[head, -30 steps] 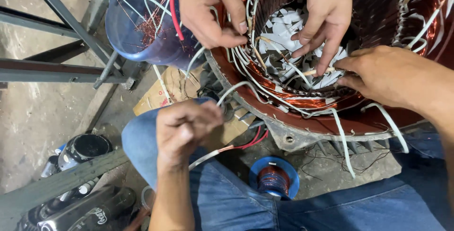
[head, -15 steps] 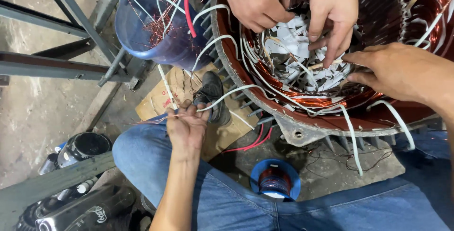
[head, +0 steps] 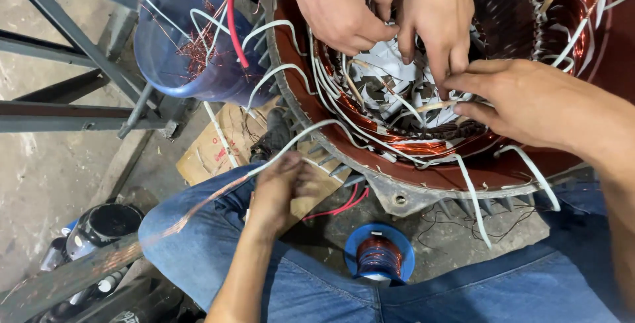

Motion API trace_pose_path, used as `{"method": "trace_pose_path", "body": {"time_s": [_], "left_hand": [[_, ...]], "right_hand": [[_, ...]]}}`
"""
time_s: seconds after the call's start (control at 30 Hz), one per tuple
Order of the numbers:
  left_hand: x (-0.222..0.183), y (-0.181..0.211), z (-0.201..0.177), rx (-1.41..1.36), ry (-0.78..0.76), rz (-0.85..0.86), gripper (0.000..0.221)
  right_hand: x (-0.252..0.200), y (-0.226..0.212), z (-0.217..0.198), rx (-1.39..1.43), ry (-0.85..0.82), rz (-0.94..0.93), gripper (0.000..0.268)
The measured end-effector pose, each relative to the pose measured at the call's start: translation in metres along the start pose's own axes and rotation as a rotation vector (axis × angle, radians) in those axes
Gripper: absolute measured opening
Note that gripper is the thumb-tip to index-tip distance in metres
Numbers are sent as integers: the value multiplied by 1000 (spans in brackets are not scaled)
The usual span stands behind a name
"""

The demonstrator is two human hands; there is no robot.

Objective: Stripping wire insulation and organizing internal wiring of an electric motor stator.

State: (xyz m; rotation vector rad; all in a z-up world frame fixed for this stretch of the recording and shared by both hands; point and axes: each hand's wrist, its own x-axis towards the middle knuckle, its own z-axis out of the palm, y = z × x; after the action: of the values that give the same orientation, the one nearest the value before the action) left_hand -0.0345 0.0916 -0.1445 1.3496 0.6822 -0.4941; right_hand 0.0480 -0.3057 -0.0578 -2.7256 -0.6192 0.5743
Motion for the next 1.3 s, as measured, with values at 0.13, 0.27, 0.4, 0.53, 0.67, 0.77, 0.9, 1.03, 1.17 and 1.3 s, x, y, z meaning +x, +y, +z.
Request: {"method": "trace_pose_path", "body": {"time_s": [0.13,0.27,0.4,0.53,0.67,0.77,0.9,1.03,1.17,1.3], "left_hand": [[-29,10,36,847,-388,142,38],[-47,28,57,1303,-817,189,38],[-57,60,73,1016,-1059,230,40],[-83,93,66,725,-1030,545,37],[-89,105,63,723,-392,1051,27],[-80,101,55,991,-72,1066,27],[-73,96,42,1123,-102,688,25],[-71,100,26,1035,-174,654,22],[-69,100,5,1184,-154,740,19],[-59,96,23,1410,76,1033,28]], "right_hand": [[5,-20,-19,60,-85,27,40],[15,-22,-8,264,-43,-121,36],[59,-29,14,614,-262,-255,48],[84,-43,29,456,-380,-197,50],[95,-69,7,580,-433,105,29],[114,-69,19,893,-396,306,23],[135,-87,20,1093,-359,409,32],[139,-78,22,1093,-318,417,44],[146,-70,41,1151,-329,358,48],[164,-57,69,1392,-292,344,48]]}}
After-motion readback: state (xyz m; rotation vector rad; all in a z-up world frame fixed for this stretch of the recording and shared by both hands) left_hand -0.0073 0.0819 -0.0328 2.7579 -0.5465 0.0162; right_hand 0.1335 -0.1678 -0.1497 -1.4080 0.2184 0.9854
